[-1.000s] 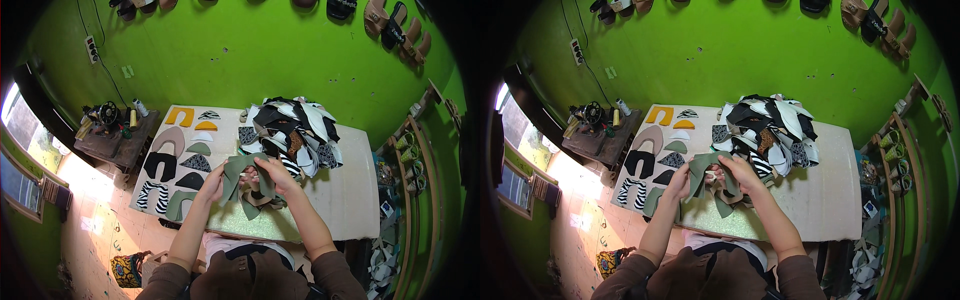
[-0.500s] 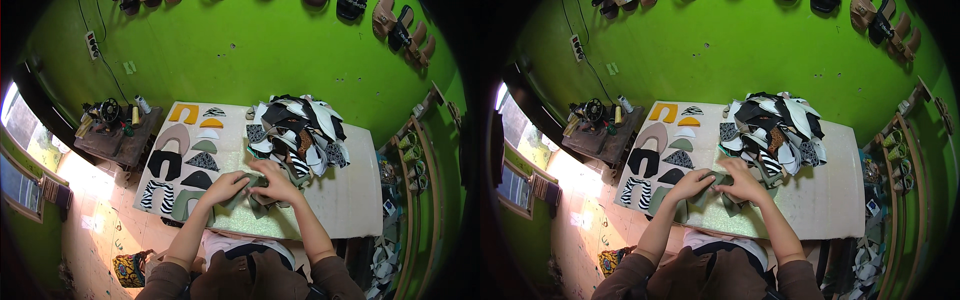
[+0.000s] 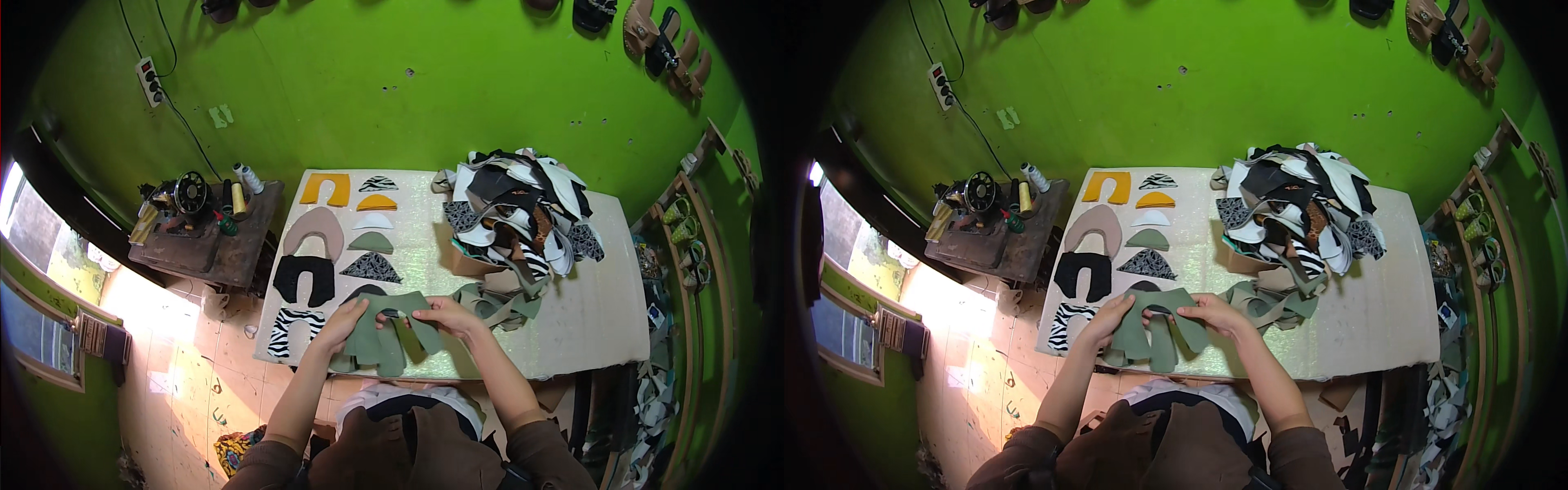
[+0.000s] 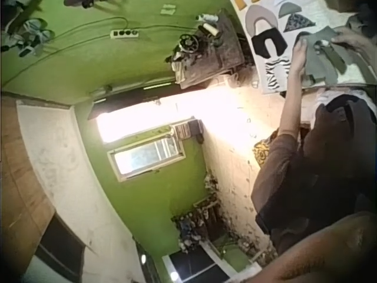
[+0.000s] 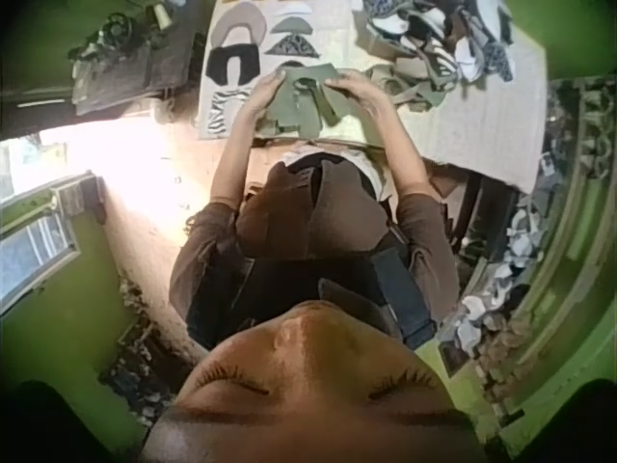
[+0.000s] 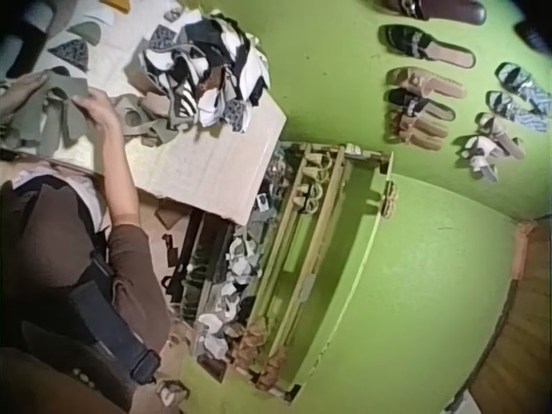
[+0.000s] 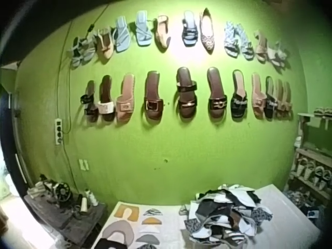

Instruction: Organize and sort various patterned and solid-colored shoe upper components on a work table.

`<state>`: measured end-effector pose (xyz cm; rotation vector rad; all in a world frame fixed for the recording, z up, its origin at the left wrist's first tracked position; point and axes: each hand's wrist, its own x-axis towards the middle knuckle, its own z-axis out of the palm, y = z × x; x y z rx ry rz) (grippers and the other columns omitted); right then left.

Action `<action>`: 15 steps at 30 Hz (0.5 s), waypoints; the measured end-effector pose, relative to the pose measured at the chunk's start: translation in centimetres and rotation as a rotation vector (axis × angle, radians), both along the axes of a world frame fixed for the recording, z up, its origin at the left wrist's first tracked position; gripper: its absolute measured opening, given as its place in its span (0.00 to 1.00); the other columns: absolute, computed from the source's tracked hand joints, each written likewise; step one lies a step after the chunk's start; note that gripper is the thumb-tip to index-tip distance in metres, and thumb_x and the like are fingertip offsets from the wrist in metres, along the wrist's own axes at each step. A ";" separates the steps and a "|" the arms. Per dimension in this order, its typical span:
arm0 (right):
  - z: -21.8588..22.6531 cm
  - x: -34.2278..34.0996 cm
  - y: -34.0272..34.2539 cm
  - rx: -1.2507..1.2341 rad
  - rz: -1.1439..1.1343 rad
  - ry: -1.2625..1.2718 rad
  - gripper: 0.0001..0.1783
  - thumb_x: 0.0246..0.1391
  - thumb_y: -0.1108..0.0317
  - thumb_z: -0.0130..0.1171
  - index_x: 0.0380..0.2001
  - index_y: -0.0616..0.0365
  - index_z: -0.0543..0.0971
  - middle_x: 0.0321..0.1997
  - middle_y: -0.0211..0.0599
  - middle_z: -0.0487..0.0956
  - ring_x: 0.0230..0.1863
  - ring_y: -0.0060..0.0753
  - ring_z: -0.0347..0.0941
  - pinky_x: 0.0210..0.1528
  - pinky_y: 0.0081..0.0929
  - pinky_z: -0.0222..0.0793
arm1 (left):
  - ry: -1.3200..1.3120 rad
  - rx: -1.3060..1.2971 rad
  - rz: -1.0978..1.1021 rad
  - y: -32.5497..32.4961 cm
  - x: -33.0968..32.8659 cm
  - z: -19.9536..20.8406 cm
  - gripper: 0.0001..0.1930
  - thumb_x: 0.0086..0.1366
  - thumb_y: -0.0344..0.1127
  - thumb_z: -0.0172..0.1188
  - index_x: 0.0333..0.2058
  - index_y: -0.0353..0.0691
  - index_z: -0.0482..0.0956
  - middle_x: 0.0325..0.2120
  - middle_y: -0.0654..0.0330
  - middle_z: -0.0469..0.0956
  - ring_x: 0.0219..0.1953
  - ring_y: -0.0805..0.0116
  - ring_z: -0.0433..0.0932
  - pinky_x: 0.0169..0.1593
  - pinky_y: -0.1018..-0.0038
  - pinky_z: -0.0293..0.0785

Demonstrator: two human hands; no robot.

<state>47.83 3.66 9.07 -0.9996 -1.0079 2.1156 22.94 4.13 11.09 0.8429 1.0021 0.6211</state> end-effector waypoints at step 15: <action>-7.0 -9.2 -6.6 -0.150 -0.443 -0.256 0.14 0.58 0.70 0.50 0.46 0.63 0.73 0.37 0.33 0.76 0.37 0.22 0.70 0.40 0.21 0.66 | 0.177 -0.062 0.087 -3.3 -7.1 -8.9 0.14 0.66 0.36 0.47 0.45 0.32 0.71 0.33 0.59 0.75 0.33 0.73 0.74 0.35 0.77 0.72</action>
